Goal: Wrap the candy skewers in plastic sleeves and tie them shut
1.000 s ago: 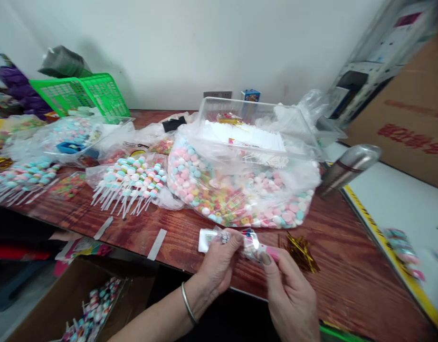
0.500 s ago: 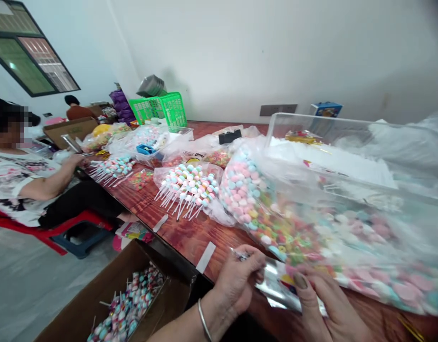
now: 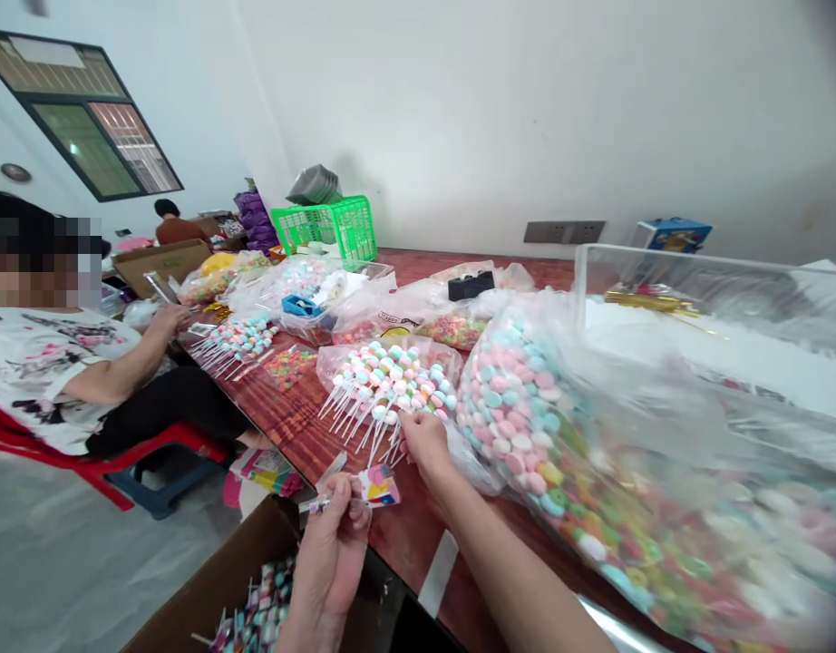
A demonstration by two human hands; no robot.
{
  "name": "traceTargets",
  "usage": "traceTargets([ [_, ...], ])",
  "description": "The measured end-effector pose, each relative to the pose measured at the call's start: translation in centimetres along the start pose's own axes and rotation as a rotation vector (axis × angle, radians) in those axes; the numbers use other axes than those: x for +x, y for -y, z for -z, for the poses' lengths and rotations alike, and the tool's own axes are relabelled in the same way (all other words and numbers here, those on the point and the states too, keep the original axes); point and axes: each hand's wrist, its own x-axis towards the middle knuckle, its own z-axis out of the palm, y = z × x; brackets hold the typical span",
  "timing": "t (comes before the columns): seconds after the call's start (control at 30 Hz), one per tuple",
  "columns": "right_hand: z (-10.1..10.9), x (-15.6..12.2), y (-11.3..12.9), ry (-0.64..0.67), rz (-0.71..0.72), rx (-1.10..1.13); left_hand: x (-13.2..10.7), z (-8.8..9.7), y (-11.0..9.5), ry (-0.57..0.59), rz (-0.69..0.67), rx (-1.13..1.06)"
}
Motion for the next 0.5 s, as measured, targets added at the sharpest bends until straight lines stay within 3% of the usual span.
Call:
traceTargets([
  [0.13, 0.3, -0.2, -0.7, -0.017, -0.016, 0.072, 0.6, -0.2, 0.7, 0.002, 0.076, -0.051],
  [0.27, 2.7, -3.7, -1.2, 0.009, 0.039, 0.13, 0.6, -1.2, 1.6, 0.008, 0.171, -0.142],
  [0.43, 9.5, -11.3, -2.2, -0.002, 0.202, 0.131, -0.3, -2.6, 3.0, 0.076, 0.377, -0.251],
  [0.5, 13.2, -14.7, -3.3, -0.093, 0.332, -0.024, -0.9, -3.0, 3.9, 0.134, 0.44, -0.266],
])
